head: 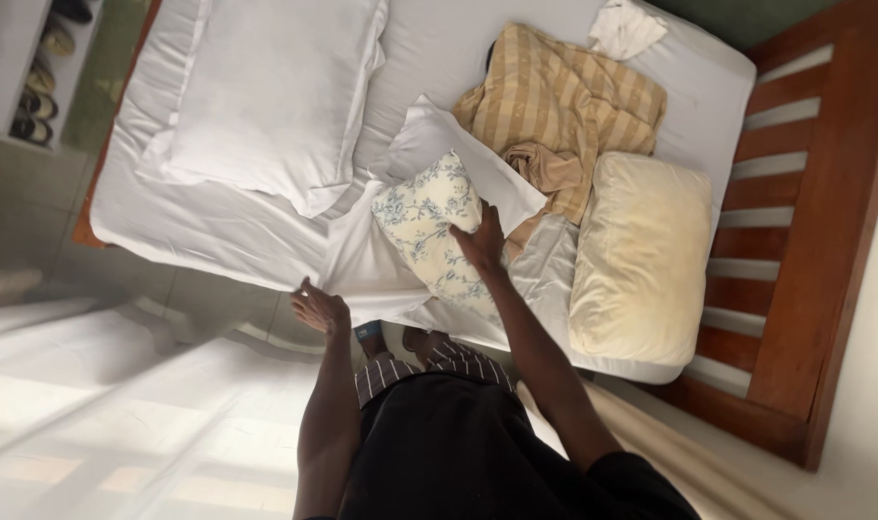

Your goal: The person puts pillowcases onto two pillows by hand while working on a bed. They slide a patterned pillow into a white pillowcase, smooth it out, and then repeat the action with another pillow and pillowcase.

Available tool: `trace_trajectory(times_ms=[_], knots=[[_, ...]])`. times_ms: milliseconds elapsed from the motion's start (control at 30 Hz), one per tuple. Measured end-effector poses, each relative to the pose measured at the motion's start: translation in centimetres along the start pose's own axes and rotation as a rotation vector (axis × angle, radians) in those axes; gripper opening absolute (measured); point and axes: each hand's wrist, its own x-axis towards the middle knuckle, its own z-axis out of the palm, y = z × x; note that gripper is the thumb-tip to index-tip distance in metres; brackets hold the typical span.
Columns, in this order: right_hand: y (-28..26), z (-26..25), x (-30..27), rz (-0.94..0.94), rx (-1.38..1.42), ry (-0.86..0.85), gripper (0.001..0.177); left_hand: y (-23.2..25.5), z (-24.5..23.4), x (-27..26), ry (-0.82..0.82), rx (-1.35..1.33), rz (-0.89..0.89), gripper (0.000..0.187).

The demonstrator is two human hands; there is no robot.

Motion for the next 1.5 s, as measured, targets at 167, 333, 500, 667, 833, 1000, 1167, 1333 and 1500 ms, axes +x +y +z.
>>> trace_trajectory(times_ms=[167,333,500,667,833,1000,1167,1333,1500], knots=[[-2.7,-0.5,0.3,-0.005,0.014,-0.056,0.08,4.4,4.5,-3.4,-0.254,-0.246,0.313,0.034],[-3.3,-1.2,0.5,-0.053,0.019,-0.065,0.085,10.2,10.4,-3.7,-0.38,-0.288,-0.093,0.059],[-2.9,-2.3,0.2,-0.079,0.045,-0.106,0.089,10.9,12.9,-0.7,-0.315,-0.261,-0.211,0.034],[-2.5,-3.3,0.8,-0.096,0.095,-0.092,0.09,9.3,11.8,0.1,-0.327,-0.336,-0.173,0.02],[-1.4,-4.4,2.2,-0.165,0.177,-0.045,0.082,9.3,11.5,-0.9,-0.421,-1.058,-0.581,0.022],[-2.4,-7.4,3.5,-0.354,0.215,0.121,0.073,13.4,5.5,-0.8,-0.713,-1.358,-0.584,0.033],[-6.6,-15.6,2.9,-0.3,-0.026,0.148,0.072,23.2,-8.8,1.8,-1.051,-1.282,-0.153,0.036],[-10.8,-18.9,0.7,-0.536,-0.225,-0.239,0.092,30.8,-15.7,2.5,-1.103,-1.476,0.244,0.038],[-10.4,-9.8,4.1,-0.387,-0.259,-0.34,0.086,31.2,-16.1,1.0,-0.6,-0.714,0.72,0.043]])
